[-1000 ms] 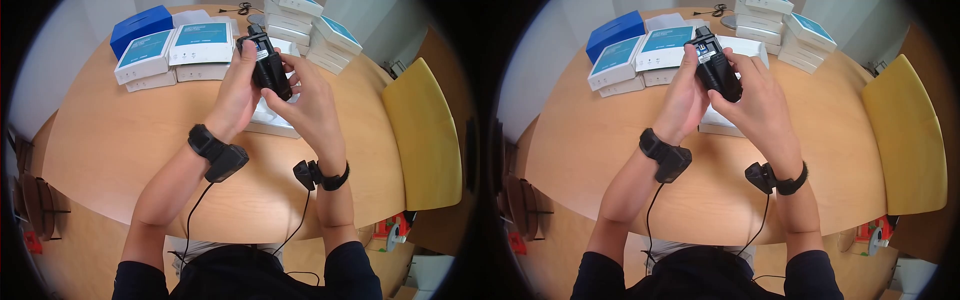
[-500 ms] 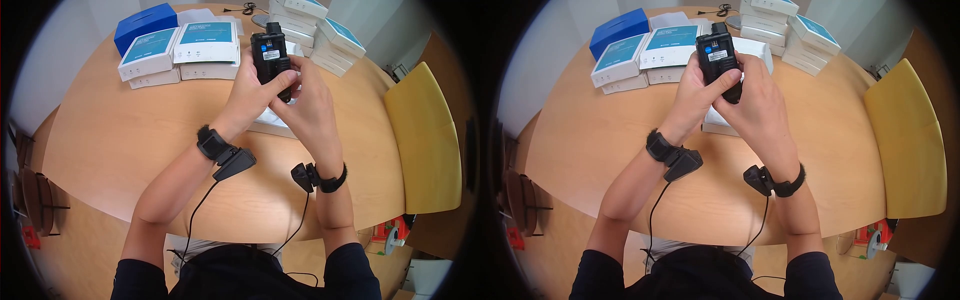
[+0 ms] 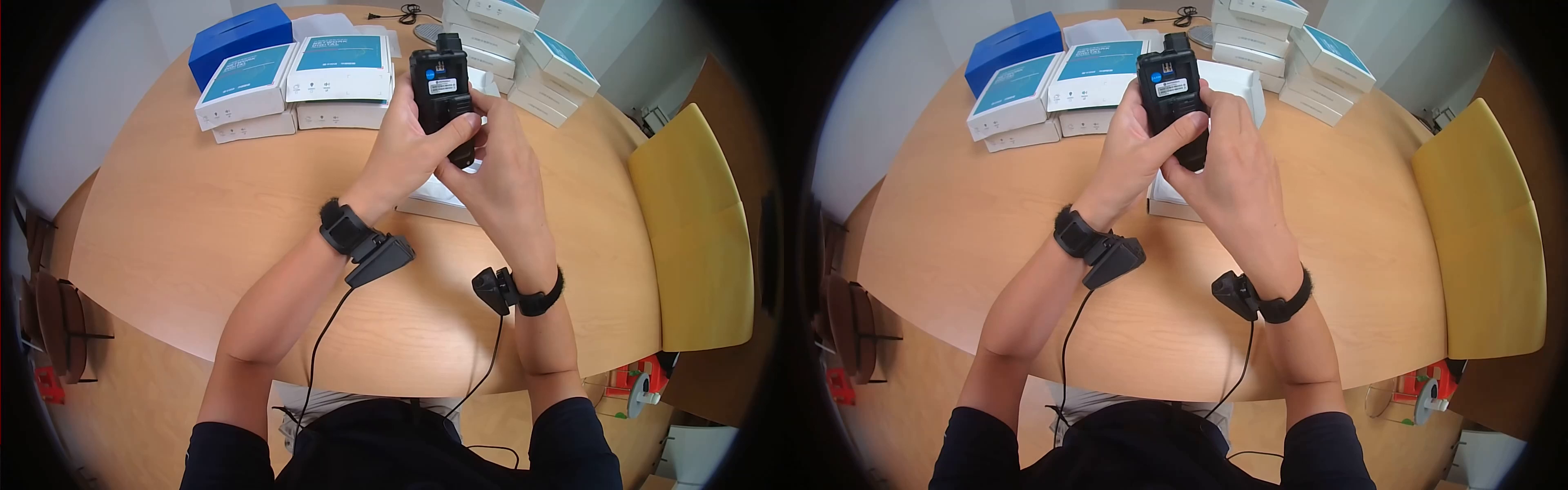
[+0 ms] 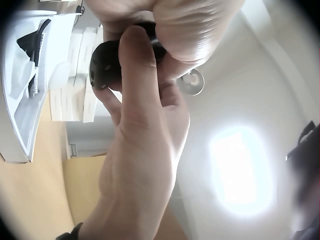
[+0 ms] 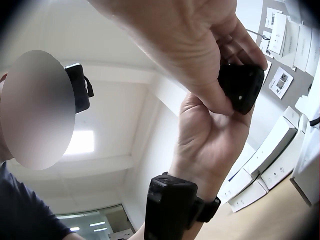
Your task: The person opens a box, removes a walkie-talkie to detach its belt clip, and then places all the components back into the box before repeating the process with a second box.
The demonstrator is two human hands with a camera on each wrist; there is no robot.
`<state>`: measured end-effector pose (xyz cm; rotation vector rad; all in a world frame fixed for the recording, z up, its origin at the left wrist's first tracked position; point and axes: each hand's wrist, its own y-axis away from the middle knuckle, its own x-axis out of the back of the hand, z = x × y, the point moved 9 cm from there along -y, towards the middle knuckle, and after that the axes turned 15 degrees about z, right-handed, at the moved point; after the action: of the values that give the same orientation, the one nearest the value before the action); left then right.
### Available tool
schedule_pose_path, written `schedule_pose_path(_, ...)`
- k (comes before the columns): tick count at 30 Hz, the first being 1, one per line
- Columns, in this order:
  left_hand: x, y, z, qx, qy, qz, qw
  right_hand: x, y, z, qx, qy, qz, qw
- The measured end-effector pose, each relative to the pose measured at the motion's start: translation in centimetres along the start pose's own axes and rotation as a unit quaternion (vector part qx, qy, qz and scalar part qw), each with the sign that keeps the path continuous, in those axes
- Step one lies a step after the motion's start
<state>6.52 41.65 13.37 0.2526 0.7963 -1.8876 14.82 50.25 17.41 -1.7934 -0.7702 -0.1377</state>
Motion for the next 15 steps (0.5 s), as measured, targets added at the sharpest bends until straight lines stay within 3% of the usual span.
schedule_pose_path(4, 0.7, -0.8, -0.2, -0.021, -0.027, 0.005, 0.999, 0.3, -0.1, -0.4, 0.010, -0.020, -0.028, 0.999)
schedule_pose_path(7, 1.0, -1.0, 0.0, -0.017, -0.042, 0.010, 0.999, 1.4, -0.7, -1.4, 0.128, 0.016, -0.022, 0.991)
schedule_pose_path(11, 0.0, -0.5, 0.3, 0.007, -0.034, -0.025, 0.999, 1.8, -1.1, -0.9, 0.123, -0.058, -0.035, 0.990)
schedule_pose_path(15, -1.3, 0.6, 0.1, 0.028, -0.059, -0.064, 0.996, 1.6, -1.0, -0.3, 0.067, -0.112, -0.070, 0.989)
